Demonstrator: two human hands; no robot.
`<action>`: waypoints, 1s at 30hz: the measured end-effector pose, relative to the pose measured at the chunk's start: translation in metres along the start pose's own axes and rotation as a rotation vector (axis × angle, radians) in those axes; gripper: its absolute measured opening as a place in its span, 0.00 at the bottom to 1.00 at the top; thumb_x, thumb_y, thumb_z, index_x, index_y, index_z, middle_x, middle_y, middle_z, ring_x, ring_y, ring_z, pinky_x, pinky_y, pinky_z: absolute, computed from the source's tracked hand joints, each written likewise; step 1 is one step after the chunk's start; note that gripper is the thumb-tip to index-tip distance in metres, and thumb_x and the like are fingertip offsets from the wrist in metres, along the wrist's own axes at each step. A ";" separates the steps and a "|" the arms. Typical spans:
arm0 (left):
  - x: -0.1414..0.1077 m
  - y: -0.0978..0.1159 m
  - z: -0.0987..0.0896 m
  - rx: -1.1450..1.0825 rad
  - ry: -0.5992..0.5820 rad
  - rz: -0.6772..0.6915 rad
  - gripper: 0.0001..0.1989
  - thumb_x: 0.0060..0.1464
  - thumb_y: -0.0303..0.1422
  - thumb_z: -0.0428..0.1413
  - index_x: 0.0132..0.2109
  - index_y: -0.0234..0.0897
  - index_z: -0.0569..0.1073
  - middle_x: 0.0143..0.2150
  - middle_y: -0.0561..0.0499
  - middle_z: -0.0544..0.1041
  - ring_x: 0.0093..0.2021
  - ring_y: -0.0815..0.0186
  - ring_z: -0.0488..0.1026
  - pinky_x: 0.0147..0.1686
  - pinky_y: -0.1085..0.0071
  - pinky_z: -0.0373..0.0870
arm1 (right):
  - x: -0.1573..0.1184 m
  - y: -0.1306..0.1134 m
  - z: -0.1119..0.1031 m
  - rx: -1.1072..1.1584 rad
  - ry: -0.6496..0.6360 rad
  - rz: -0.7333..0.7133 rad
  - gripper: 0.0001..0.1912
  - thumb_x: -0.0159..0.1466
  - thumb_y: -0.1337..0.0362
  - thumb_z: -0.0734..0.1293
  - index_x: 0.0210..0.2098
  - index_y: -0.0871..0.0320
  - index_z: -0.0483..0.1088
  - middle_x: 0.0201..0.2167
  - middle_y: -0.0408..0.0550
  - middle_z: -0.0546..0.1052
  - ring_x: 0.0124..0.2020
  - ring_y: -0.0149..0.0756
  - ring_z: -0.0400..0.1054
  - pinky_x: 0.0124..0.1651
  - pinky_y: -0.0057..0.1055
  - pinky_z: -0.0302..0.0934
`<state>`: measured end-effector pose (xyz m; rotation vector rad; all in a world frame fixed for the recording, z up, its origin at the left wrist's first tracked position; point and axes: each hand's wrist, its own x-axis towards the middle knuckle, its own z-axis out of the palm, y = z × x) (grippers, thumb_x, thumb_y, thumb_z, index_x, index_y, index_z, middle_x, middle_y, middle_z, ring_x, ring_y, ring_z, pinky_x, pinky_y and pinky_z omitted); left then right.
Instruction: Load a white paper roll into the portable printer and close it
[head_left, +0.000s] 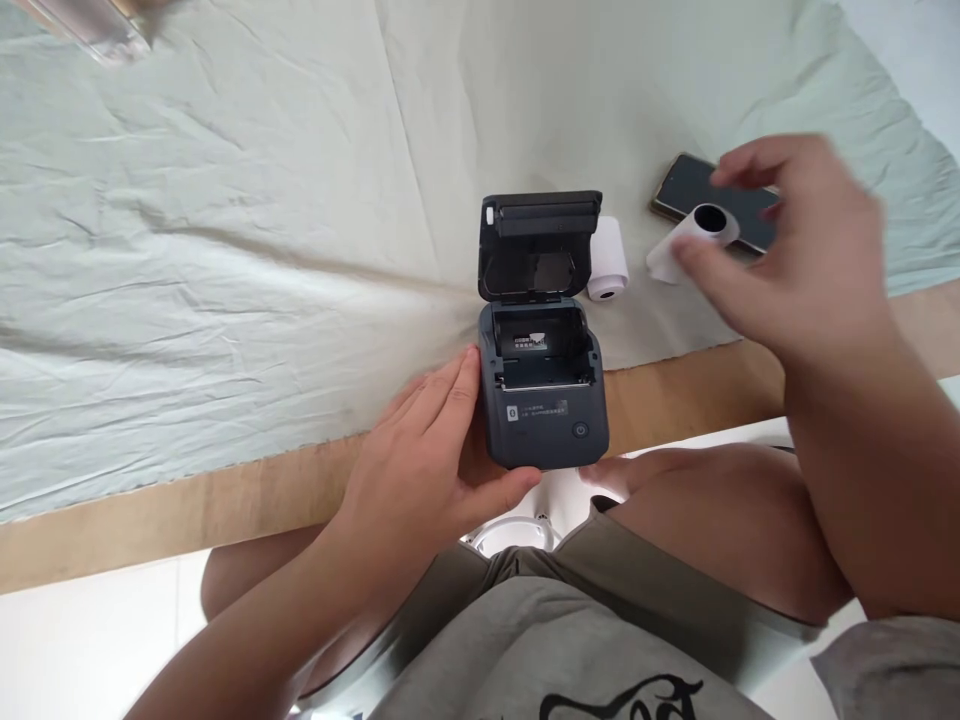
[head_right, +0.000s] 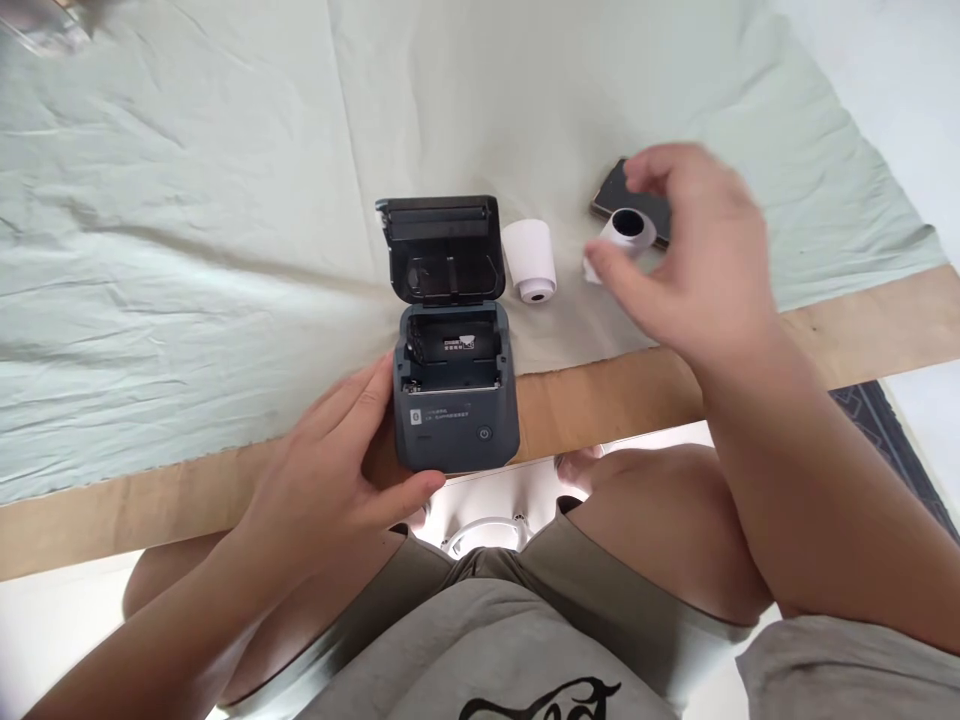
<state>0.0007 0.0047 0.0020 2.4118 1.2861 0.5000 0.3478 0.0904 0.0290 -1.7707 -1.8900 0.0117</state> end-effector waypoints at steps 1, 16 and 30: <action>0.000 0.000 0.000 -0.002 -0.001 0.002 0.44 0.72 0.55 0.61 0.81 0.30 0.61 0.75 0.32 0.78 0.72 0.43 0.79 0.73 0.50 0.78 | -0.002 -0.011 -0.004 0.005 0.079 -0.065 0.20 0.66 0.57 0.74 0.56 0.51 0.75 0.53 0.57 0.85 0.55 0.54 0.81 0.58 0.52 0.72; 0.001 0.003 0.000 -0.006 -0.042 -0.077 0.47 0.71 0.57 0.59 0.79 0.22 0.66 0.77 0.29 0.76 0.74 0.42 0.78 0.73 0.48 0.77 | 0.022 -0.037 0.033 0.066 -0.318 0.187 0.21 0.63 0.57 0.80 0.52 0.50 0.74 0.29 0.47 0.76 0.38 0.51 0.75 0.52 0.55 0.72; 0.000 0.001 -0.001 -0.038 -0.057 -0.086 0.44 0.71 0.55 0.59 0.80 0.31 0.64 0.77 0.33 0.76 0.76 0.43 0.75 0.75 0.48 0.74 | -0.029 -0.023 0.018 0.717 -0.290 0.292 0.17 0.63 0.56 0.75 0.50 0.45 0.72 0.39 0.44 0.80 0.36 0.40 0.77 0.36 0.39 0.75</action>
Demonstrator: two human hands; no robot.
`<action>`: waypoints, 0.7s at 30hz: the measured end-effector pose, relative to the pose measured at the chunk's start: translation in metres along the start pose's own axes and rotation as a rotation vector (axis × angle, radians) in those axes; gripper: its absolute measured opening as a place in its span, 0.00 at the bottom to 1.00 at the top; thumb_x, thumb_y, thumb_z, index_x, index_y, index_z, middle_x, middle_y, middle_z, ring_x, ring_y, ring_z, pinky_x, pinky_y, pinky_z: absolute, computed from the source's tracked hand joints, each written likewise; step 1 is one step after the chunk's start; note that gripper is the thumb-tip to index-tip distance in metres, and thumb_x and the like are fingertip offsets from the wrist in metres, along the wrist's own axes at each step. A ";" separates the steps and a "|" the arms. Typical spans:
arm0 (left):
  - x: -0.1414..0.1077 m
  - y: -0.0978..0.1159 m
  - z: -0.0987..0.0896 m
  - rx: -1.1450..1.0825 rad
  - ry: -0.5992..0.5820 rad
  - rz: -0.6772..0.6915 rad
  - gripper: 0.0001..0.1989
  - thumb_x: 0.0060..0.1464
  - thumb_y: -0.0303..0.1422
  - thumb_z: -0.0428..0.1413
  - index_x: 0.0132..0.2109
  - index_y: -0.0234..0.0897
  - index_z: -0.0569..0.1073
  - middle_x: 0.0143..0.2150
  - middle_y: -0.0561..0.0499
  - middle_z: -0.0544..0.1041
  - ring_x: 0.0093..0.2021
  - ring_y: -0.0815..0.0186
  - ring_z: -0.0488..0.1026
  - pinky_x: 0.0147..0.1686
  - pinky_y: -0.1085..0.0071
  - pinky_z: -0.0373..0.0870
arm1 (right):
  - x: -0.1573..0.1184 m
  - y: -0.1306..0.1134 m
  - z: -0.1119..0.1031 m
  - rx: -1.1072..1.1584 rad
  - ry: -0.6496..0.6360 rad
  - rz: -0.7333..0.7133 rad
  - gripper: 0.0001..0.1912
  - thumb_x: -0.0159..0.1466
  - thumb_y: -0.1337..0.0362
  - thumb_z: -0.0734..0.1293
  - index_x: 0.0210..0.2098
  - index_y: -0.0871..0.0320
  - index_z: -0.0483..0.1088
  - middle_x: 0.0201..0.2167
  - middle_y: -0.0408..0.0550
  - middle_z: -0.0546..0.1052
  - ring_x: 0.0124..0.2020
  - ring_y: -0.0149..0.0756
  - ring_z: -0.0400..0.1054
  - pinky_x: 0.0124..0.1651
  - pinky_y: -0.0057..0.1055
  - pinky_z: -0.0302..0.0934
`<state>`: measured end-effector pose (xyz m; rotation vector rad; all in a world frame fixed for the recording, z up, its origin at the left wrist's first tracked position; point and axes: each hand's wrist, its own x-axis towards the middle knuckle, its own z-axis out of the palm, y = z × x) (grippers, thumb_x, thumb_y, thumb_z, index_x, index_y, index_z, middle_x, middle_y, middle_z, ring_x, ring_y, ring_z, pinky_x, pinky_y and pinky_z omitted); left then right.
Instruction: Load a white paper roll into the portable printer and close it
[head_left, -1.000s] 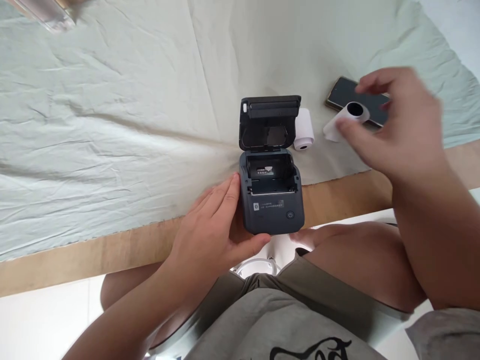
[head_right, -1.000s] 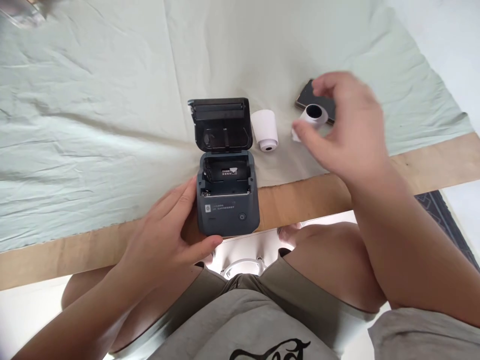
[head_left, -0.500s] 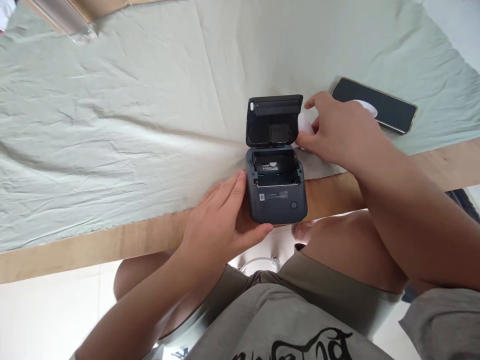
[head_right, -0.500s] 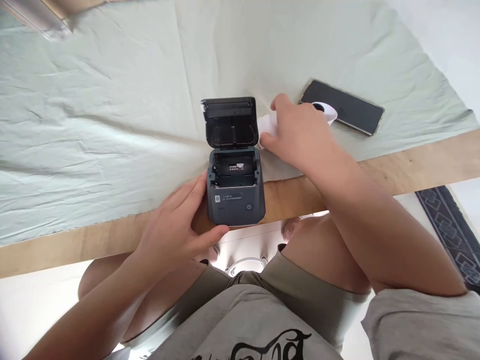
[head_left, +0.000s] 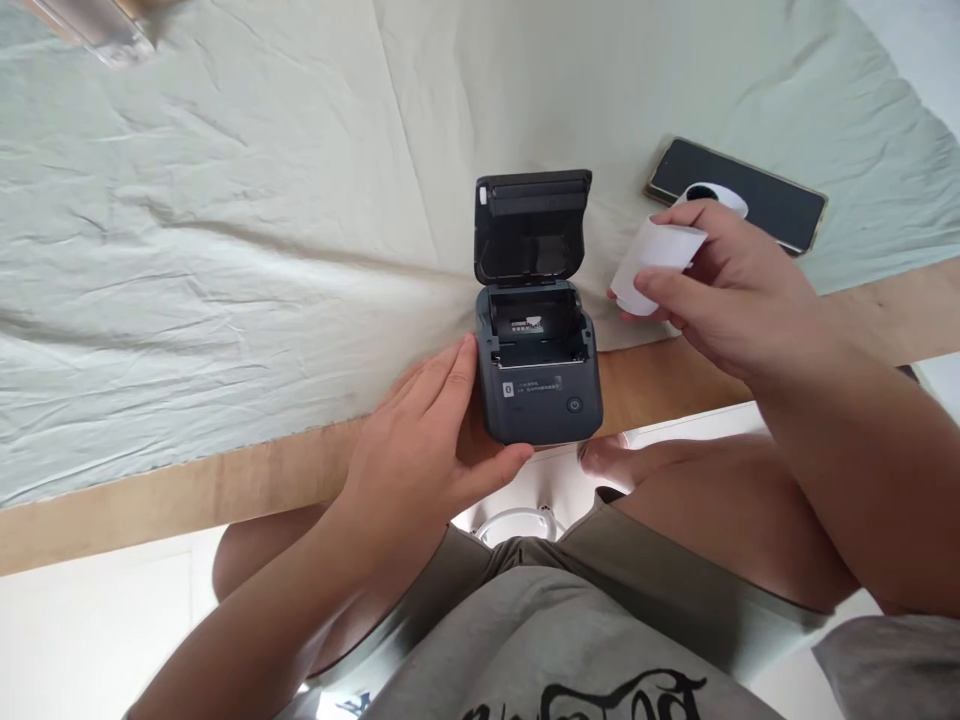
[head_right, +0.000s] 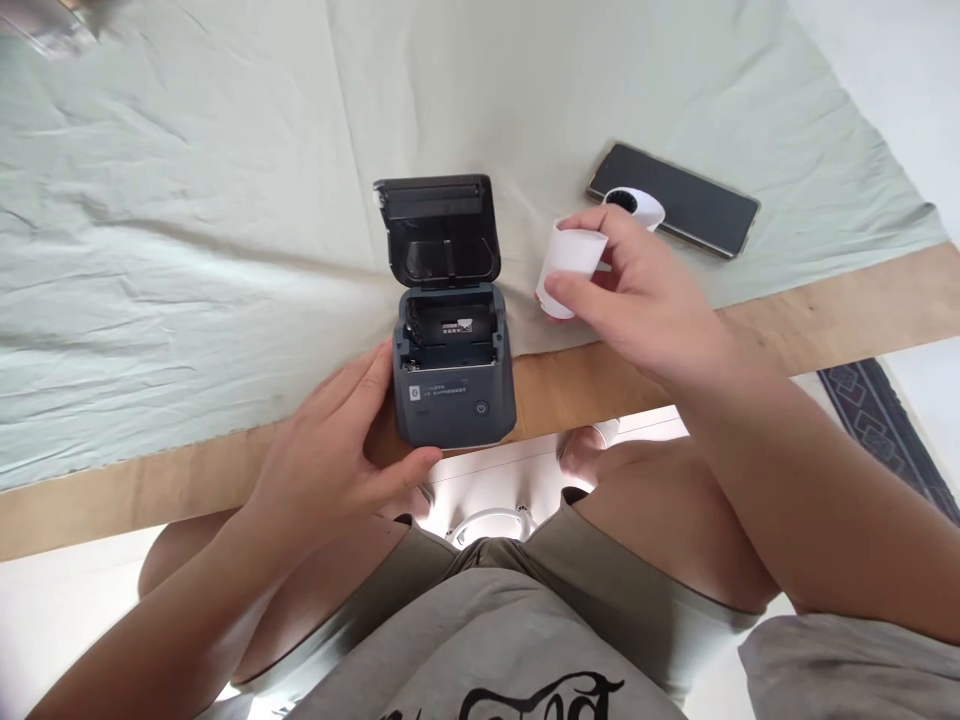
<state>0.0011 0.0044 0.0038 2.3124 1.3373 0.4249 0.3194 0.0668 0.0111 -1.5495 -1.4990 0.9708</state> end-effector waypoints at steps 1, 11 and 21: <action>0.000 -0.001 0.000 -0.003 0.002 0.007 0.44 0.71 0.54 0.59 0.81 0.31 0.64 0.77 0.33 0.76 0.76 0.42 0.76 0.75 0.48 0.74 | -0.002 -0.002 0.000 -0.093 -0.001 -0.065 0.17 0.64 0.57 0.75 0.50 0.45 0.73 0.40 0.43 0.80 0.36 0.40 0.76 0.37 0.39 0.74; -0.001 -0.001 -0.002 0.036 0.000 0.005 0.43 0.71 0.51 0.60 0.81 0.32 0.62 0.76 0.33 0.76 0.75 0.41 0.76 0.74 0.48 0.75 | 0.001 0.003 0.003 -0.513 -0.098 -0.306 0.19 0.69 0.56 0.70 0.58 0.47 0.72 0.51 0.49 0.84 0.46 0.49 0.79 0.52 0.49 0.75; 0.001 0.002 -0.002 0.043 -0.025 -0.031 0.44 0.70 0.55 0.59 0.81 0.33 0.62 0.77 0.34 0.75 0.75 0.41 0.76 0.72 0.45 0.77 | 0.004 0.010 0.010 -0.458 -0.013 -0.347 0.17 0.67 0.55 0.72 0.54 0.47 0.75 0.51 0.50 0.86 0.49 0.53 0.81 0.52 0.52 0.76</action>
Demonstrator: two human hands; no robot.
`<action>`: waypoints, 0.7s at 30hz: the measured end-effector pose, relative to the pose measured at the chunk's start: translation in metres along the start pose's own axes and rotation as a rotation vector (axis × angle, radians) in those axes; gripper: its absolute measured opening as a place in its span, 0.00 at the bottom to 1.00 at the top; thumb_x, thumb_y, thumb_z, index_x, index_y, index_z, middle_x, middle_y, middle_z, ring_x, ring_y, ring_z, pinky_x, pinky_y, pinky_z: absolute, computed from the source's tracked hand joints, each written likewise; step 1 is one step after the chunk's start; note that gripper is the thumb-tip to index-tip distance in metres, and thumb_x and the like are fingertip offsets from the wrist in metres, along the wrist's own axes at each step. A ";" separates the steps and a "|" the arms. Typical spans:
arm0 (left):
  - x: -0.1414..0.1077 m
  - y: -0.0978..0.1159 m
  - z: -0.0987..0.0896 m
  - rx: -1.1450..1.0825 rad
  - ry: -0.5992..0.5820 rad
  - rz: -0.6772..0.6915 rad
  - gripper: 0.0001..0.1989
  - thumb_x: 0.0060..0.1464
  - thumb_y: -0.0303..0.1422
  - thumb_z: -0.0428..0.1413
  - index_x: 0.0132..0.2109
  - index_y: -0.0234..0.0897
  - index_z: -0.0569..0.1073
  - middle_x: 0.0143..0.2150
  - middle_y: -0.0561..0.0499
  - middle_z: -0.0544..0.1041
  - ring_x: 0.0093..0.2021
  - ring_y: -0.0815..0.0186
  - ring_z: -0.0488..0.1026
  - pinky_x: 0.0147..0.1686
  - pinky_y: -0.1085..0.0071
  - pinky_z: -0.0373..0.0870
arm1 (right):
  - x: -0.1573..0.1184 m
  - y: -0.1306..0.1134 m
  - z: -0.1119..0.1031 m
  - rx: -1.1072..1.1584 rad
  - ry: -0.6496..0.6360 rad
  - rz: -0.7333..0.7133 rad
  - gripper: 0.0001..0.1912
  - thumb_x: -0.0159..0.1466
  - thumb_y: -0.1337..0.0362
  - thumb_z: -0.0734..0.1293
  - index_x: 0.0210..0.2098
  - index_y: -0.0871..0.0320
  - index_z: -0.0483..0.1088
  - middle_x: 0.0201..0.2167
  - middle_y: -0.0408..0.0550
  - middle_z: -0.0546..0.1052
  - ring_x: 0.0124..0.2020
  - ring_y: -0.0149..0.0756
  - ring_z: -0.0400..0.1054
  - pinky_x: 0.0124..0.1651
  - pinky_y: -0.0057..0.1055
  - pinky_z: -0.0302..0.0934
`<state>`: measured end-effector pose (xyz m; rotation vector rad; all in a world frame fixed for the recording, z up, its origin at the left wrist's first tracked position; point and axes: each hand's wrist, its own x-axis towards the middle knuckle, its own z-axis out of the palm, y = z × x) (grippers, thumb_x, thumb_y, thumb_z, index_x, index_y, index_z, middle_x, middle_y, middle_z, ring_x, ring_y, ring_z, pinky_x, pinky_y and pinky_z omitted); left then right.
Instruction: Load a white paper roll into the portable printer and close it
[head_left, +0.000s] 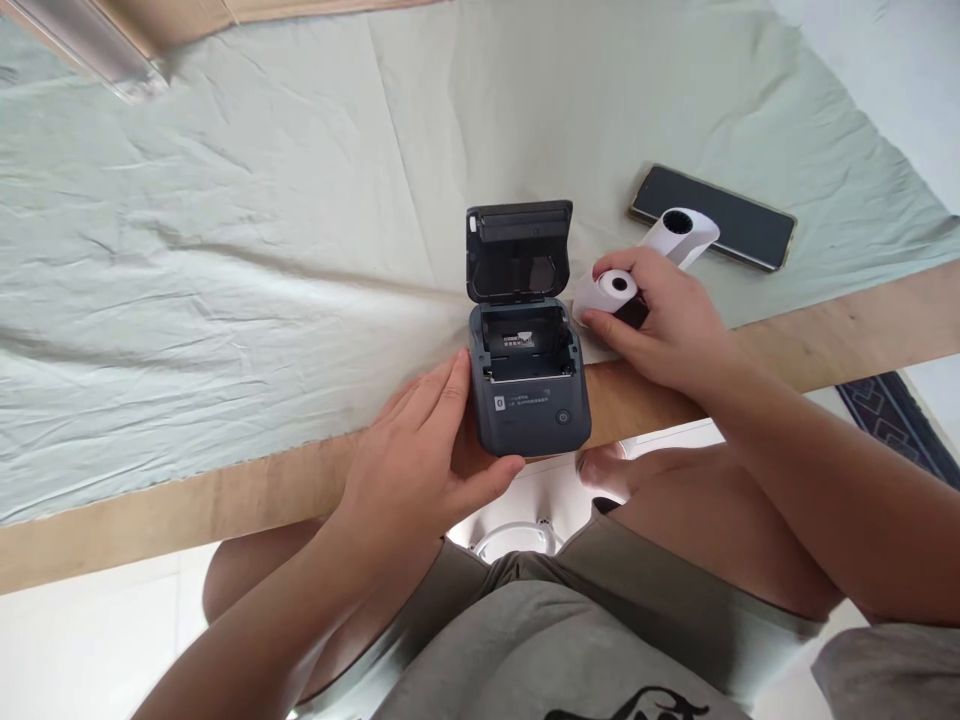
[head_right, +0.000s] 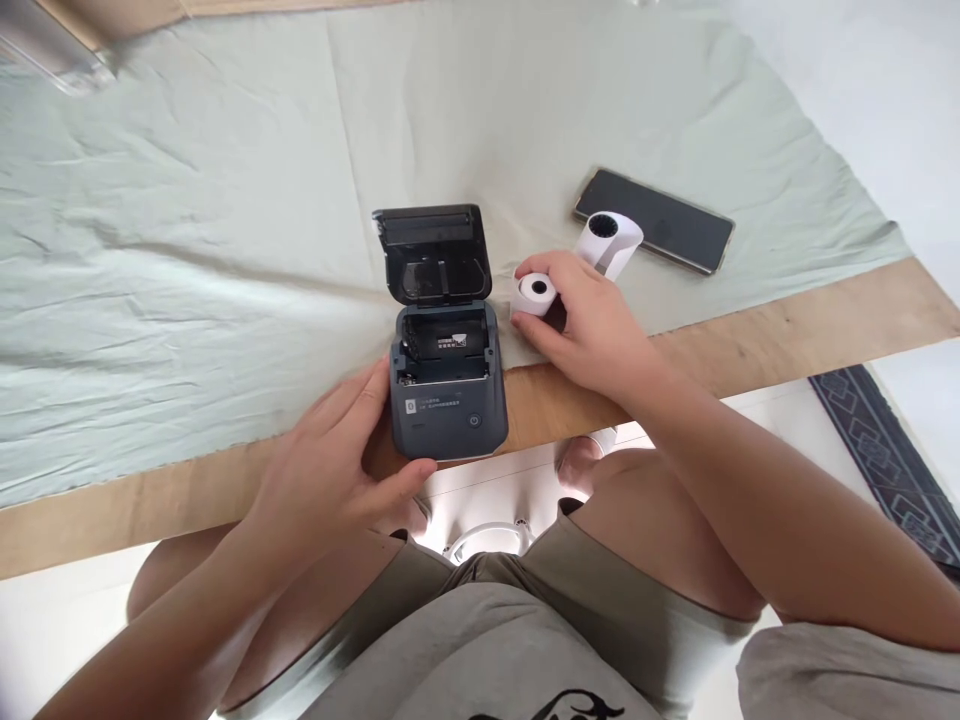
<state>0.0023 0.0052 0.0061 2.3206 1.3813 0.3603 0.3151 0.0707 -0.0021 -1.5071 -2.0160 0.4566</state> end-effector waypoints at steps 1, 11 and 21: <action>0.000 0.000 0.000 0.001 -0.001 -0.001 0.45 0.69 0.55 0.59 0.81 0.33 0.62 0.77 0.34 0.76 0.75 0.40 0.76 0.72 0.45 0.77 | -0.001 -0.001 -0.001 0.016 0.006 0.010 0.19 0.66 0.57 0.72 0.56 0.46 0.74 0.51 0.49 0.86 0.47 0.51 0.80 0.50 0.50 0.76; 0.000 0.000 0.001 -0.019 -0.022 -0.023 0.47 0.68 0.55 0.60 0.83 0.35 0.60 0.79 0.36 0.73 0.76 0.40 0.74 0.74 0.44 0.75 | -0.003 0.000 0.001 0.122 0.080 0.026 0.25 0.66 0.54 0.74 0.61 0.44 0.73 0.49 0.48 0.83 0.52 0.49 0.80 0.55 0.51 0.78; 0.001 0.001 -0.002 -0.024 -0.027 -0.010 0.44 0.71 0.53 0.57 0.82 0.31 0.61 0.76 0.33 0.76 0.75 0.41 0.76 0.74 0.45 0.75 | 0.011 -0.019 -0.013 1.007 -0.029 0.496 0.17 0.68 0.54 0.73 0.55 0.44 0.73 0.57 0.48 0.83 0.65 0.48 0.80 0.52 0.45 0.83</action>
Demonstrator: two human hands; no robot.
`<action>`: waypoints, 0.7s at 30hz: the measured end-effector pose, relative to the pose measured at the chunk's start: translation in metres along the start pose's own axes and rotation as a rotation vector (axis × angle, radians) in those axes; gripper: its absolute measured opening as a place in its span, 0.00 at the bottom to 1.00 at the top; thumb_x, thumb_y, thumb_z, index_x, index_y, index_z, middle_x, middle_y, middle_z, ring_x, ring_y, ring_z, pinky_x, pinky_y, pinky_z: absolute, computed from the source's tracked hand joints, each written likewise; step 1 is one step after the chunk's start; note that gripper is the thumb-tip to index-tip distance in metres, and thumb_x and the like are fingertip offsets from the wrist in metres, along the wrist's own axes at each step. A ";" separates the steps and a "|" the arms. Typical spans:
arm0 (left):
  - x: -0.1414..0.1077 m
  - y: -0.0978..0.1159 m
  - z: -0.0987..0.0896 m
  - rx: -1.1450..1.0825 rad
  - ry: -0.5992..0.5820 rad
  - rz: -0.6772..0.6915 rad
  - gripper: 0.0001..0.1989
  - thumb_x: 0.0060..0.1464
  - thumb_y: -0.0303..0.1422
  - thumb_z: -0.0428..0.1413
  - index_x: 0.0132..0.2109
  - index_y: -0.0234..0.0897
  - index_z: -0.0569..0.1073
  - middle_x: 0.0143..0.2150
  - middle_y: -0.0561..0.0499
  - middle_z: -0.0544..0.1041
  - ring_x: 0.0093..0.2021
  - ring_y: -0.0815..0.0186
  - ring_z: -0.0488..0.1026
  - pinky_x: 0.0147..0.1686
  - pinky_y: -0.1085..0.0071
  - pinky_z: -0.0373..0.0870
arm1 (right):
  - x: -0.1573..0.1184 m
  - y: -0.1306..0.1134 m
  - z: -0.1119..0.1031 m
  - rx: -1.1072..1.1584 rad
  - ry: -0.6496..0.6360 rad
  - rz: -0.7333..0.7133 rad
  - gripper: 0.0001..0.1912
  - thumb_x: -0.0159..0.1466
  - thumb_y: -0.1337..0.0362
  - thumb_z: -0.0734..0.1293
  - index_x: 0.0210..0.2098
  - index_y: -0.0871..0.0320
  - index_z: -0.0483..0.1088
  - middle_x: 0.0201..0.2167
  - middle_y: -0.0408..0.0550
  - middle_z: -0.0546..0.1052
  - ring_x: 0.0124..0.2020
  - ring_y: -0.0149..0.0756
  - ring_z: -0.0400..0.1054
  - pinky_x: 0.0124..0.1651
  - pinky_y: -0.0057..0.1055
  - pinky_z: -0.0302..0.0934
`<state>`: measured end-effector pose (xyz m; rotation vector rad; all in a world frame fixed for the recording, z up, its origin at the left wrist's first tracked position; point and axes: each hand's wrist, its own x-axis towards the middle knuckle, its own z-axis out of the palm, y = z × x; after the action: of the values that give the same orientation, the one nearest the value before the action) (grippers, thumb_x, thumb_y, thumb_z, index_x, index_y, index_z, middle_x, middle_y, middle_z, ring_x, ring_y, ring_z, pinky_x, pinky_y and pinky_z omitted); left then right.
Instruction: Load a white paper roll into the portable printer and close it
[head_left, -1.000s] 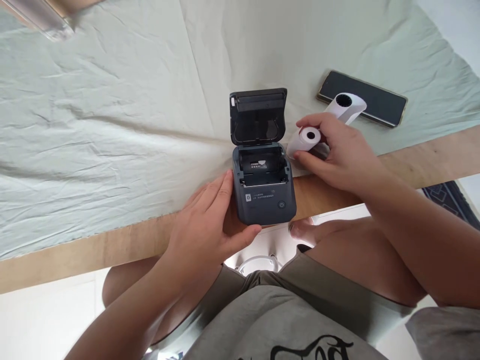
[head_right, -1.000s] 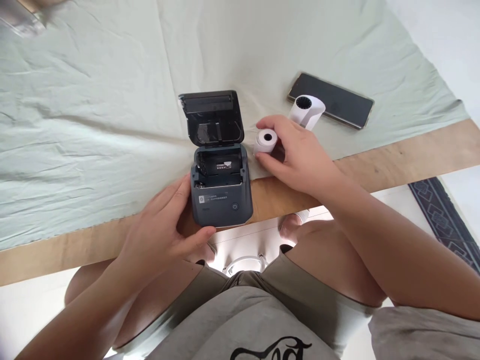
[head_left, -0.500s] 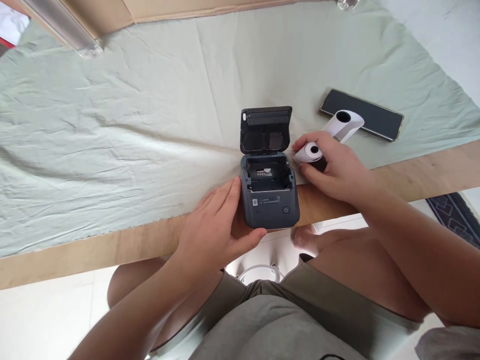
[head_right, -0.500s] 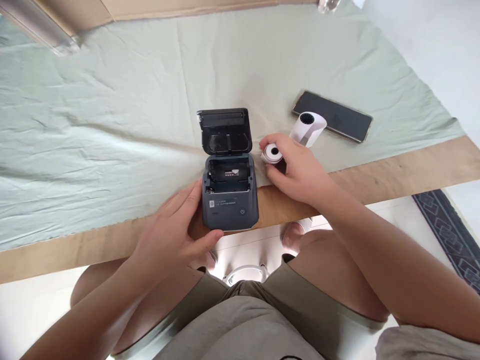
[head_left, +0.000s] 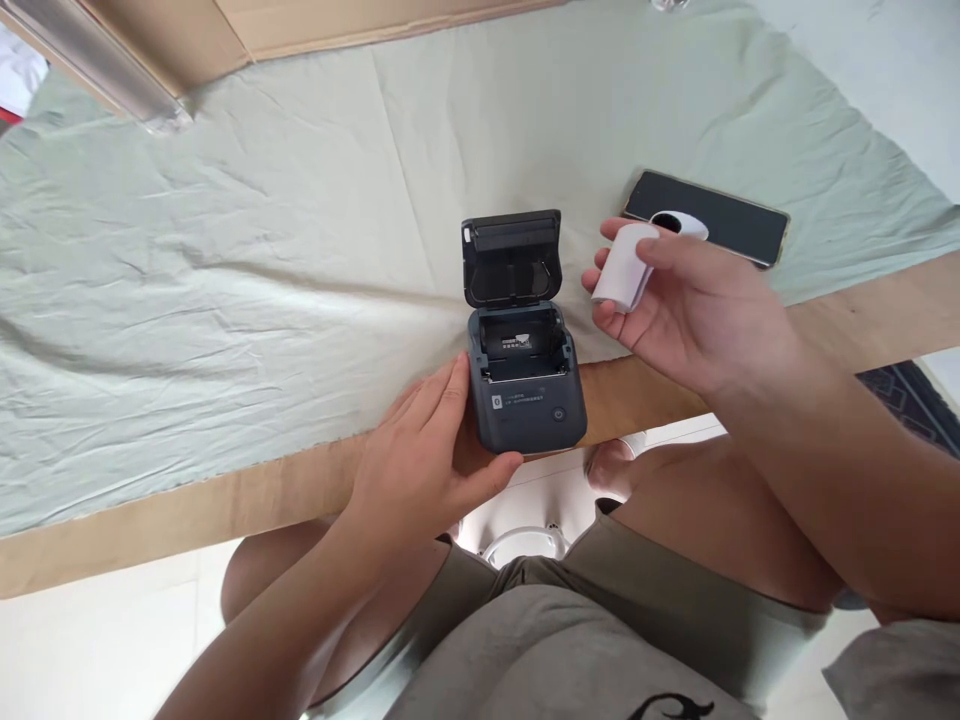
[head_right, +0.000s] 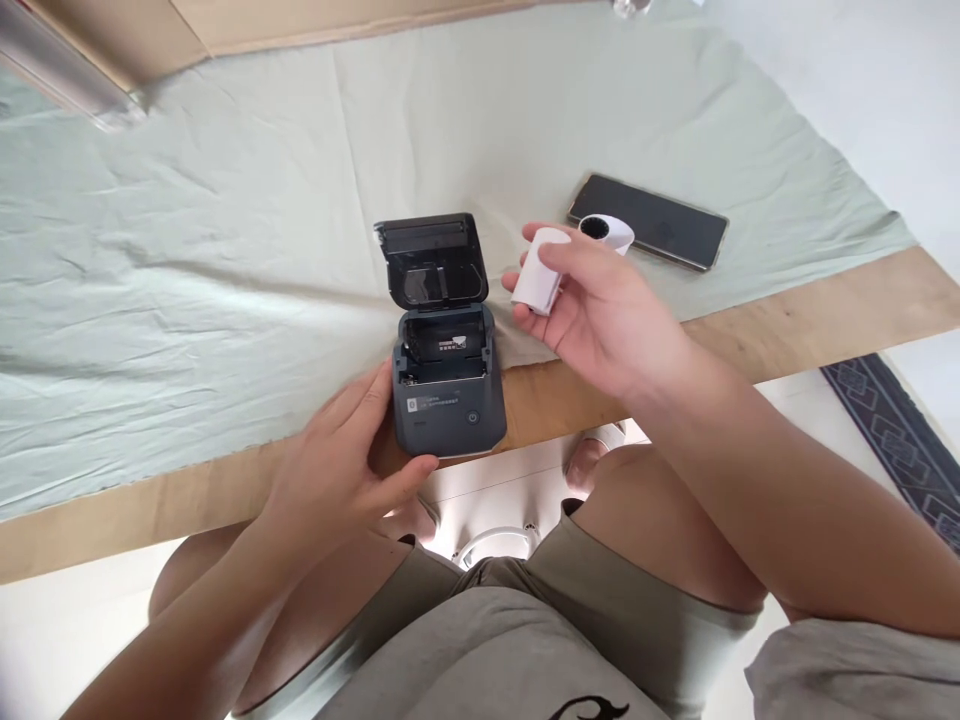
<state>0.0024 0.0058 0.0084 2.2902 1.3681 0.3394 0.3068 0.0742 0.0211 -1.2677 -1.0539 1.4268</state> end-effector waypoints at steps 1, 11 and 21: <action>0.000 -0.001 0.000 0.001 0.003 0.004 0.44 0.71 0.53 0.57 0.82 0.31 0.61 0.76 0.32 0.76 0.74 0.41 0.76 0.74 0.45 0.75 | 0.000 0.000 0.003 0.002 0.013 0.001 0.19 0.67 0.54 0.74 0.56 0.44 0.74 0.54 0.48 0.83 0.64 0.48 0.80 0.52 0.45 0.84; -0.003 -0.002 0.002 0.021 0.047 0.066 0.43 0.73 0.53 0.57 0.81 0.30 0.60 0.77 0.32 0.75 0.75 0.43 0.76 0.73 0.47 0.76 | -0.027 -0.005 0.036 -0.688 -0.009 -0.682 0.19 0.69 0.64 0.74 0.57 0.41 0.74 0.59 0.41 0.83 0.59 0.43 0.81 0.62 0.47 0.79; -0.001 0.001 0.003 -0.001 0.030 0.042 0.46 0.71 0.57 0.57 0.81 0.28 0.62 0.78 0.31 0.74 0.75 0.41 0.75 0.75 0.46 0.73 | -0.014 -0.005 0.057 -1.110 0.012 -0.540 0.05 0.66 0.62 0.72 0.42 0.47 0.78 0.42 0.46 0.88 0.40 0.52 0.82 0.48 0.55 0.77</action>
<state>0.0042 0.0034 0.0063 2.3249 1.3355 0.3897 0.2516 0.0607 0.0345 -1.5071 -2.1133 0.3537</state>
